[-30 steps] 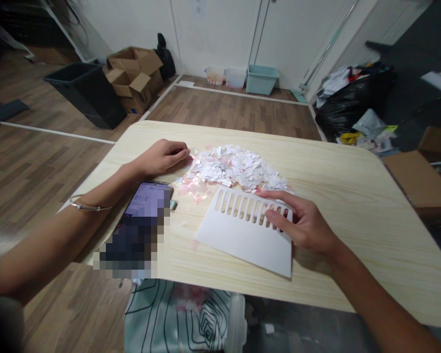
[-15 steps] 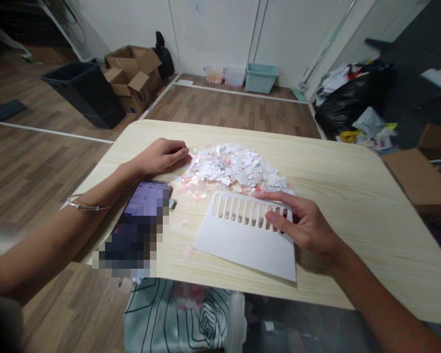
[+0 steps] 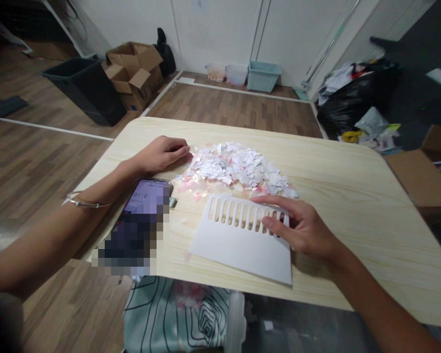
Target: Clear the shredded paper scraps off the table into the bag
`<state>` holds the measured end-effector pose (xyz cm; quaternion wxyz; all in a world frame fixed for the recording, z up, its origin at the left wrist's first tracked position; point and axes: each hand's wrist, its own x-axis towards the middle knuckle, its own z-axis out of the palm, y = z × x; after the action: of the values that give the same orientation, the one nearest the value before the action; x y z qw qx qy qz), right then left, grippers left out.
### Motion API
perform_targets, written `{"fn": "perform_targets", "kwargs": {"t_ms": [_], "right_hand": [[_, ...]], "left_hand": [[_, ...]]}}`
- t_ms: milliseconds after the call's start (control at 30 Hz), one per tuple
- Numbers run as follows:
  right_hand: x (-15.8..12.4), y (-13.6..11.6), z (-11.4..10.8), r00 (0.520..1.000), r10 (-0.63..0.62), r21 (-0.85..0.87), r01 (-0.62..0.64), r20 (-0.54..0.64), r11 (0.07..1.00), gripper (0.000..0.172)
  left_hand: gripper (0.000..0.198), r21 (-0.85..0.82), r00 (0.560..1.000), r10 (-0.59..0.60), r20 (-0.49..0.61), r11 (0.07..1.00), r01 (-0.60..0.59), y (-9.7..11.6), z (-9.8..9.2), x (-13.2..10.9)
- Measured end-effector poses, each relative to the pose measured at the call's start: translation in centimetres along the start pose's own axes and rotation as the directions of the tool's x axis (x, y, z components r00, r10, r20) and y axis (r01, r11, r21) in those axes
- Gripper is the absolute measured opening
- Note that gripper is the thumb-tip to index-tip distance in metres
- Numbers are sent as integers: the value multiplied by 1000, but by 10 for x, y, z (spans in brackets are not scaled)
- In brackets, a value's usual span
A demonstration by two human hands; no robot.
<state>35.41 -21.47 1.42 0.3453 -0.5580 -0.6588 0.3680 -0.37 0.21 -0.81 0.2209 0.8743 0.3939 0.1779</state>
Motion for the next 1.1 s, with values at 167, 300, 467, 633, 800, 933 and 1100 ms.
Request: {"fn": "perform_targets", "kwargs": {"t_ms": [167,300,467,633,800,933,1100], "right_hand": [[-1,2,-3,1000,-17,-53,17,2,998,26],[-2,10,-6,999,-1,-79,-2,-34,997,28],[-5,22,-9,996,-63,-113,69,56,991,33],[-5,20,-10,992,-90,-87,97,89,991,28],[-3,8,-11,988,-43,-74,54,150,996,25],[-4,8,-14,979,-22,-97,43,204,994,26],[-5,12,-16,979,-33,-100,55,204,993,27]], "left_hand": [[34,5,1000,8,-9,1000,-8,-2,1,0],[34,10,1000,11,-12,1000,-11,-1,1,1],[33,-1,1000,7,-11,1000,-7,0,1,1],[33,-9,1000,6,-14,1000,-6,-1,1,1],[33,-6,1000,4,-22,1000,-4,0,1,1],[35,-2,1000,9,-20,1000,-9,-1,1,1],[34,-4,1000,13,-18,1000,-13,-1,1,1]]}}
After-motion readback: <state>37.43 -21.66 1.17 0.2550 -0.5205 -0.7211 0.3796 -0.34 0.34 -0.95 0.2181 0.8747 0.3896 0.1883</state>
